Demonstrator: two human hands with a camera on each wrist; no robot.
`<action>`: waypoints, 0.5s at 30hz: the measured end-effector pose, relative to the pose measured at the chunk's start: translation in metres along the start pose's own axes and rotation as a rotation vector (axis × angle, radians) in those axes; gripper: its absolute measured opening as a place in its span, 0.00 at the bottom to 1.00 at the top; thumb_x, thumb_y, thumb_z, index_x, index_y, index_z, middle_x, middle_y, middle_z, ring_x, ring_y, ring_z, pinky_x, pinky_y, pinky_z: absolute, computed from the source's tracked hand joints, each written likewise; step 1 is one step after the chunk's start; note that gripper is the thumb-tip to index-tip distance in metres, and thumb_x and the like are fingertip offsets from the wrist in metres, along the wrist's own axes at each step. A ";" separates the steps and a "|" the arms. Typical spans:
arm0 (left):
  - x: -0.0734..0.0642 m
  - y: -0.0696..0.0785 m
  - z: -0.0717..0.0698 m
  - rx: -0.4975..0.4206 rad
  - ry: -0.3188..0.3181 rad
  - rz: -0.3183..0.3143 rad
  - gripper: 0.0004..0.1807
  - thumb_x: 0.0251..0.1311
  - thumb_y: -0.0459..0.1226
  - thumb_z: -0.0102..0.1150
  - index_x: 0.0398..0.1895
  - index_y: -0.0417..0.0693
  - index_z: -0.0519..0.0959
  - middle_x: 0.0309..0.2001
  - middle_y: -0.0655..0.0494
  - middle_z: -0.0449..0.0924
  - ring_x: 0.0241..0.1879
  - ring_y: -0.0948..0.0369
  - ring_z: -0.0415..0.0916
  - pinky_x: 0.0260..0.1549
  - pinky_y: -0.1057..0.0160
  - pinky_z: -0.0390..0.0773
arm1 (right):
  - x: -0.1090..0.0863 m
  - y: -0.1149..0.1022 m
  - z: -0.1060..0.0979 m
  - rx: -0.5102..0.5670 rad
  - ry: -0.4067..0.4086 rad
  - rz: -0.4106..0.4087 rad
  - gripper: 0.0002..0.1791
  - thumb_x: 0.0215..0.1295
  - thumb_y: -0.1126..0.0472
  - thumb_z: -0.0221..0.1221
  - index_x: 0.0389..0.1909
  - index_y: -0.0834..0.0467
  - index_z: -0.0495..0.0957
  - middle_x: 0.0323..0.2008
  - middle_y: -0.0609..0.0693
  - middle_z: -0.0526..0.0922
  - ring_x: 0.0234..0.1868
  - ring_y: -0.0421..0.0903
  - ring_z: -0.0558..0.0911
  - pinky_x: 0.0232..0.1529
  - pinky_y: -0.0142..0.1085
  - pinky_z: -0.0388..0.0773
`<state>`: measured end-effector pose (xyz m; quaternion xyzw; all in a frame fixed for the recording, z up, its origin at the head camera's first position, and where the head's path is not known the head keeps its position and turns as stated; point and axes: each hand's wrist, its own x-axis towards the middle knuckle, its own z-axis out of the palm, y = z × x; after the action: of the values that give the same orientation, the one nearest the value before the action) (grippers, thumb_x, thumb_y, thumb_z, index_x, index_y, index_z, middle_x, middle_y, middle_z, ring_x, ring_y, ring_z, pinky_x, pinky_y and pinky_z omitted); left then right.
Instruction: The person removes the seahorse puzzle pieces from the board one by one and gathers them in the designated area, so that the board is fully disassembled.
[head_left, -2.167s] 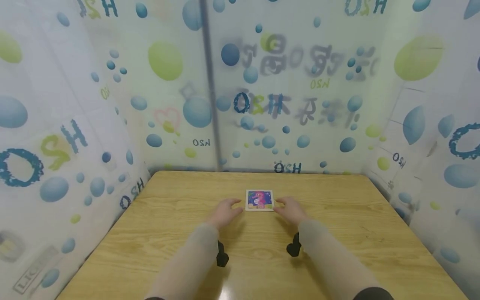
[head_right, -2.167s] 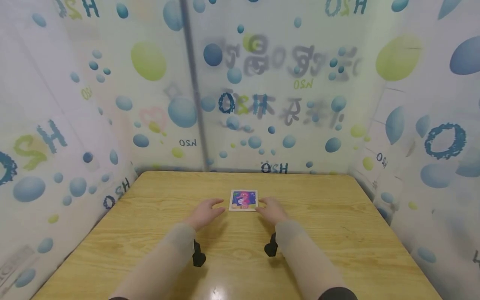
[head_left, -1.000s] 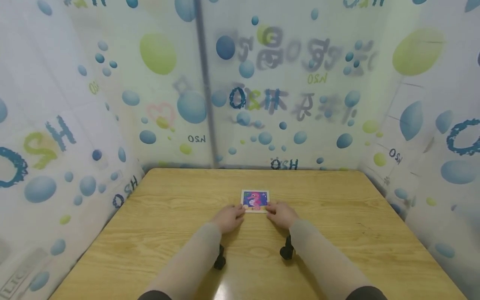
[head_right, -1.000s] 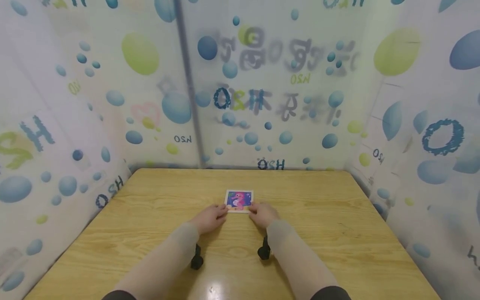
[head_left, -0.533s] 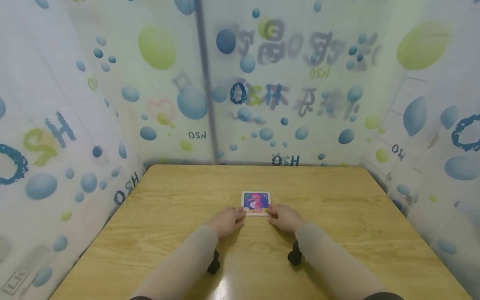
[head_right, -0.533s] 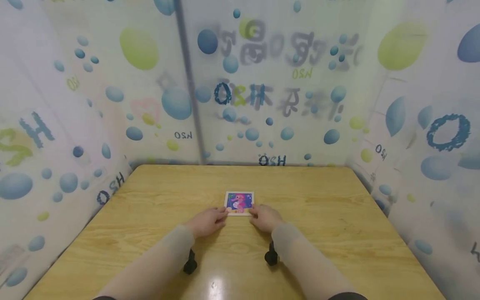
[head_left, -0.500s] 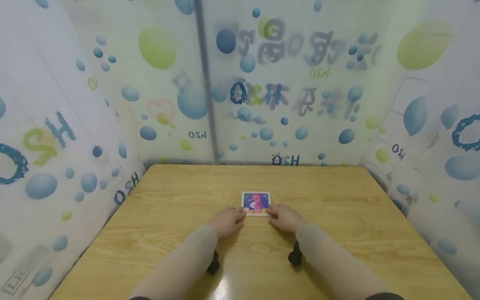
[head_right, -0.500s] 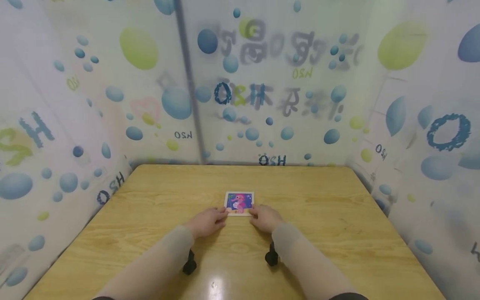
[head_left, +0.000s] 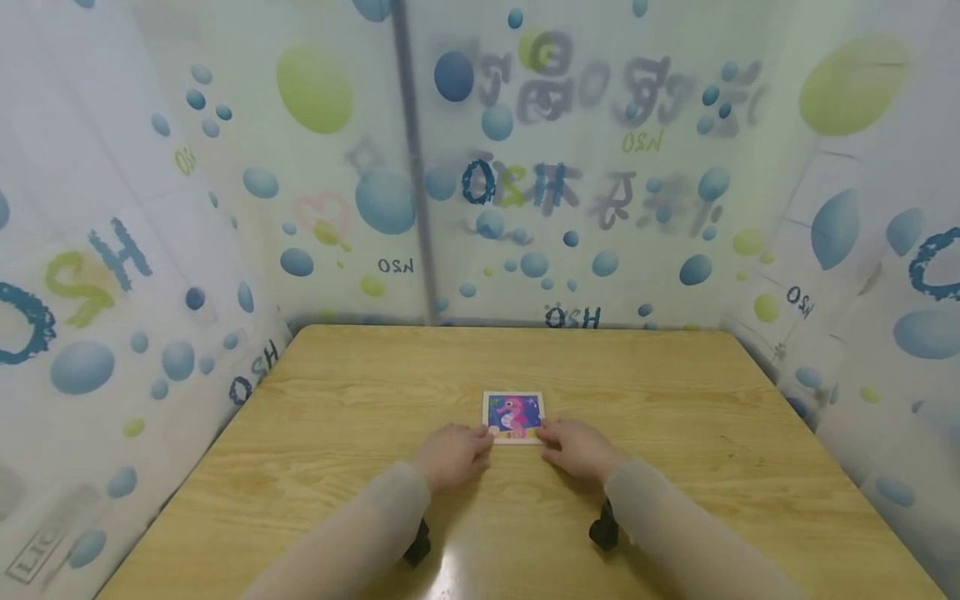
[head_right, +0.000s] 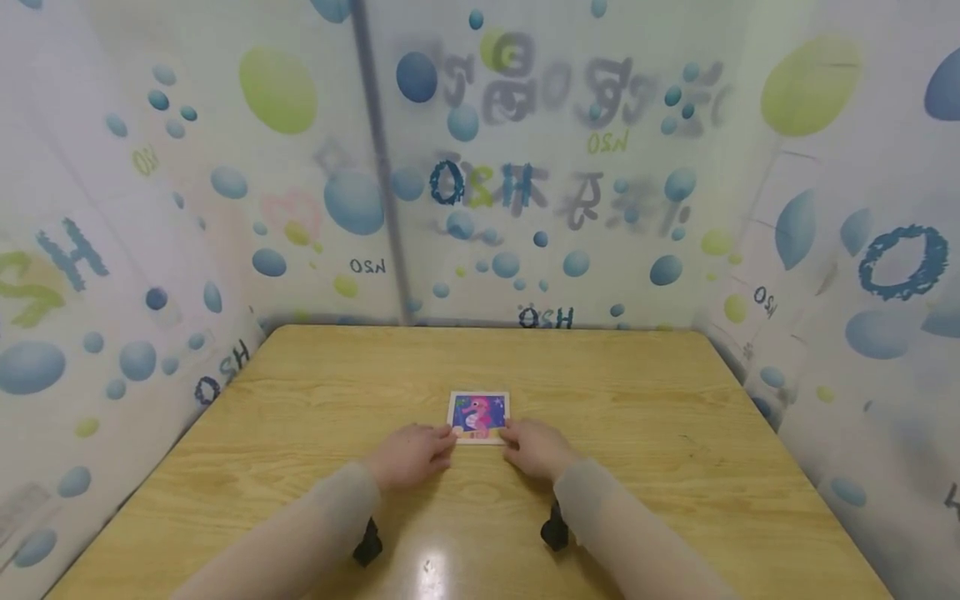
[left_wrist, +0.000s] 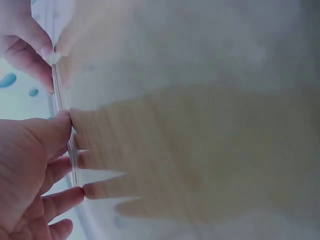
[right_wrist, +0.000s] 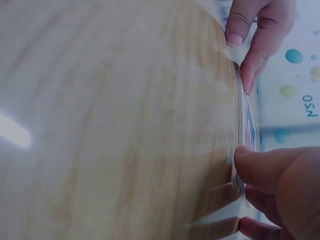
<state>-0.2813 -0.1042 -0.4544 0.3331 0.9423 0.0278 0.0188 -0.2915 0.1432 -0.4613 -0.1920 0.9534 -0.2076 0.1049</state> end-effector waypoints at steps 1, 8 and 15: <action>-0.001 0.001 0.001 0.011 0.005 0.006 0.24 0.67 0.46 0.54 0.63 0.47 0.73 0.64 0.48 0.71 0.60 0.47 0.71 0.62 0.44 0.65 | -0.003 -0.001 0.000 -0.014 0.002 -0.007 0.24 0.68 0.55 0.58 0.63 0.56 0.73 0.66 0.53 0.69 0.66 0.57 0.67 0.67 0.52 0.60; -0.011 0.010 0.002 0.044 -0.001 0.021 0.24 0.68 0.48 0.52 0.63 0.48 0.73 0.64 0.49 0.71 0.60 0.49 0.71 0.64 0.46 0.63 | -0.017 -0.010 0.001 -0.121 -0.001 -0.040 0.23 0.67 0.55 0.58 0.62 0.57 0.74 0.65 0.53 0.71 0.64 0.56 0.71 0.65 0.51 0.64; -0.019 0.017 0.003 0.056 -0.029 0.018 0.26 0.68 0.50 0.51 0.65 0.50 0.71 0.65 0.51 0.69 0.62 0.50 0.69 0.66 0.47 0.60 | -0.027 -0.015 0.003 -0.185 0.005 -0.067 0.22 0.67 0.54 0.59 0.60 0.57 0.76 0.63 0.53 0.73 0.62 0.57 0.73 0.64 0.51 0.66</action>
<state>-0.2554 -0.1030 -0.4562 0.3426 0.9392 -0.0035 0.0229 -0.2613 0.1408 -0.4543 -0.2320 0.9619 -0.1226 0.0771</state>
